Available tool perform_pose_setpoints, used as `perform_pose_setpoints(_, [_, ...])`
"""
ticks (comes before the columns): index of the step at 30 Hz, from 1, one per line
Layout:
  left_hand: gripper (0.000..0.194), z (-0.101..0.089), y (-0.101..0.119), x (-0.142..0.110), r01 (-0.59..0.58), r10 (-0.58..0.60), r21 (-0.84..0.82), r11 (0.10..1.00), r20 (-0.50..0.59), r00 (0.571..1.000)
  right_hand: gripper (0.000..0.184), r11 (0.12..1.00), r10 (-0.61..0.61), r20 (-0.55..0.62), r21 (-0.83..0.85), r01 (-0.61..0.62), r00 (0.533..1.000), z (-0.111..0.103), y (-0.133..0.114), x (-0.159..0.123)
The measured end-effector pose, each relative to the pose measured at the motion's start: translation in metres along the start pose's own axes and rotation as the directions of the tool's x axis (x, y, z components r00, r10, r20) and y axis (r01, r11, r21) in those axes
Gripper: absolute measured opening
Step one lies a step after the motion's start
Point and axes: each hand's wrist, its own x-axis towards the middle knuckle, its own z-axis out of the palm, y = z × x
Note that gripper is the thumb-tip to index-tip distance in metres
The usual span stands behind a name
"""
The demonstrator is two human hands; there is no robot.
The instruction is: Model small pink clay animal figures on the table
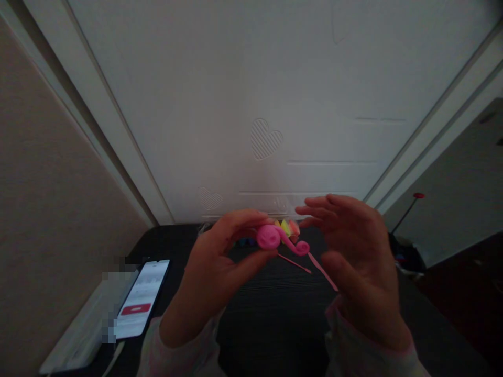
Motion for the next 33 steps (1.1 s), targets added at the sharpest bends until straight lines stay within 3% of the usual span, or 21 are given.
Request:
perform_pose_setpoints(6, [0.024,0.006,-0.006,0.007,-0.021,0.003,0.185,0.982,0.100,0.995,0.017,0.998,-0.025,-0.247,0.051,0.039,0.969,-0.015,0.001,0.010])
perform_pose_setpoints(9, [0.023,0.016,-0.015,0.003,-0.099,0.065,0.207,0.973,0.164,0.984,0.010,0.996,0.021,-0.325,0.091,0.009,0.946,-0.020,-0.003,0.012])
perform_pose_setpoints(11, [0.024,0.023,-0.027,-0.007,-0.086,0.036,0.212,0.974,0.230,0.973,0.009,0.991,0.045,-0.347,0.131,0.001,0.937,-0.019,-0.005,0.011])
perform_pose_setpoints(15, [0.025,0.035,-0.067,-0.038,0.060,-0.176,0.348,0.936,0.312,0.934,0.010,0.988,0.081,-0.266,0.146,-0.043,0.961,-0.015,0.004,0.006])
perform_pose_setpoints(18, [0.024,0.039,-0.096,-0.058,0.012,-0.228,0.545,0.839,0.331,0.915,0.014,0.986,0.156,-0.121,0.075,-0.147,0.980,-0.014,0.032,-0.002])
perform_pose_setpoints(20, [0.023,0.041,-0.109,-0.066,0.012,-0.250,0.595,0.804,0.319,0.914,0.015,0.961,0.275,-0.072,0.016,-0.275,0.959,-0.016,0.058,-0.011])
perform_pose_setpoints(26, [0.022,0.042,-0.123,-0.070,-0.002,-0.270,0.650,0.760,0.318,0.909,0.018,0.901,0.401,-0.143,-0.117,-0.418,0.905,-0.017,0.125,-0.045])
perform_pose_setpoints(33, [0.037,0.037,-0.129,-0.071,-0.018,-0.279,0.651,0.759,0.350,0.895,0.021,0.870,0.430,-0.171,-0.182,-0.458,0.886,-0.016,0.140,-0.058])
